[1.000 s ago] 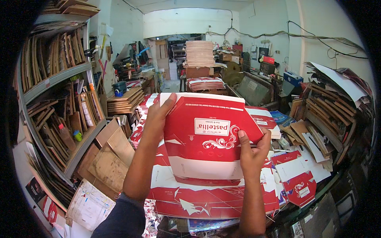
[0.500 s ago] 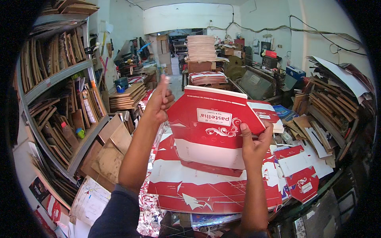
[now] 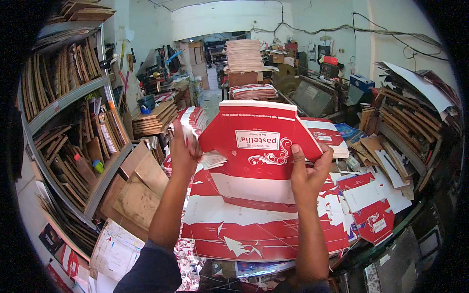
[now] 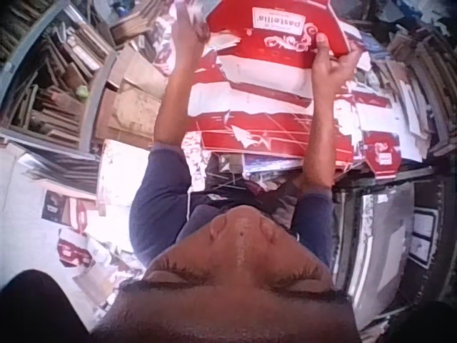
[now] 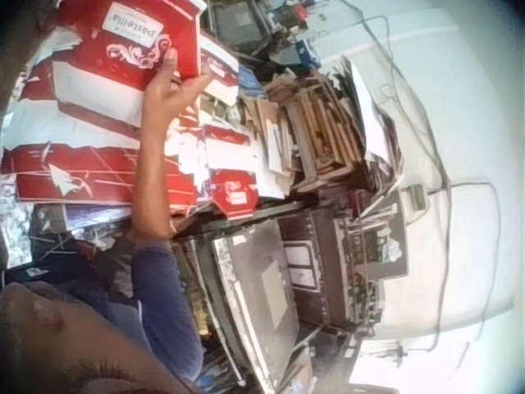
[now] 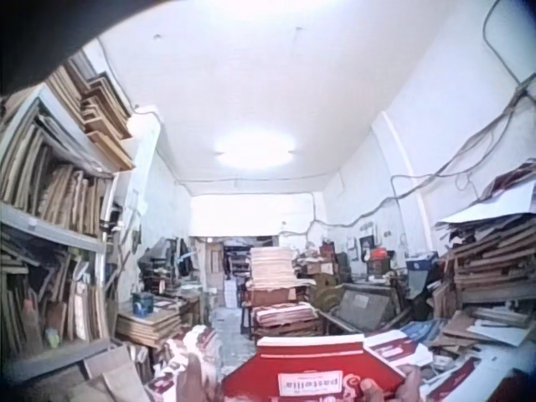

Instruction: The person assembles red and white cardboard boxes by hand in a workshop. They pick up flat printed sheets, fold them along pre-scored lines, and tuck the flaps to form the box structure. The person handles the boxes one at a time, stacking the completed units on a pile.

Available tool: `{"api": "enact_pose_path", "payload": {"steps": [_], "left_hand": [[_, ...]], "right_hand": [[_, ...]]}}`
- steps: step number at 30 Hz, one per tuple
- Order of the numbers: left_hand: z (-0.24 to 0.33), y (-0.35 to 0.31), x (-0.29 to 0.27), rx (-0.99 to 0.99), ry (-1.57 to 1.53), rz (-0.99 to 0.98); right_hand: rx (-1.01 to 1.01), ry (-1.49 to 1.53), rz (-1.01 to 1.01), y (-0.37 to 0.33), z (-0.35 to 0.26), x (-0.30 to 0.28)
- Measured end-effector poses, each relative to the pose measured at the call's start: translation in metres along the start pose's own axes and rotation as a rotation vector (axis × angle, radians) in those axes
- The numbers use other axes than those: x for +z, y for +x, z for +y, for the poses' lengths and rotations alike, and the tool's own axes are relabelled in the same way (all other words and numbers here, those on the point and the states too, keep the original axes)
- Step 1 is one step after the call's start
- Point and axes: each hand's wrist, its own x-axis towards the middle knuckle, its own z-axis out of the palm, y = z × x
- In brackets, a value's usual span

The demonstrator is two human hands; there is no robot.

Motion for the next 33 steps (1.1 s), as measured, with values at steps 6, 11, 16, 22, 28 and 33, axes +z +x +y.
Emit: {"api": "enact_pose_path", "payload": {"steps": [6,11,16,22,28,33], "left_hand": [[-0.029,-0.017,-0.071,0.056,-0.072,0.284],[-0.056,-0.005,-0.109,-0.220,-0.026,0.431],[-0.065,0.006,-0.110,-0.314,-0.020,0.261],[-0.087,-0.020,-0.107,-0.147,0.324,0.400],[-0.021,-0.077,-0.046,0.771,1.035,0.437],[-0.023,-0.093,-0.011,0.805,1.216,-0.157]], "right_hand": [[-0.016,-0.001,-0.023,0.014,0.017,-0.018],[-0.035,0.030,-0.064,0.007,0.014,-0.008],[-0.016,0.024,-0.040,0.012,0.014,-0.012],[0.038,0.002,-0.043,0.009,0.009,-0.005],[0.025,-0.046,-0.039,0.012,0.009,-0.007],[0.015,-0.025,-0.044,0.011,0.012,-0.006]]}}
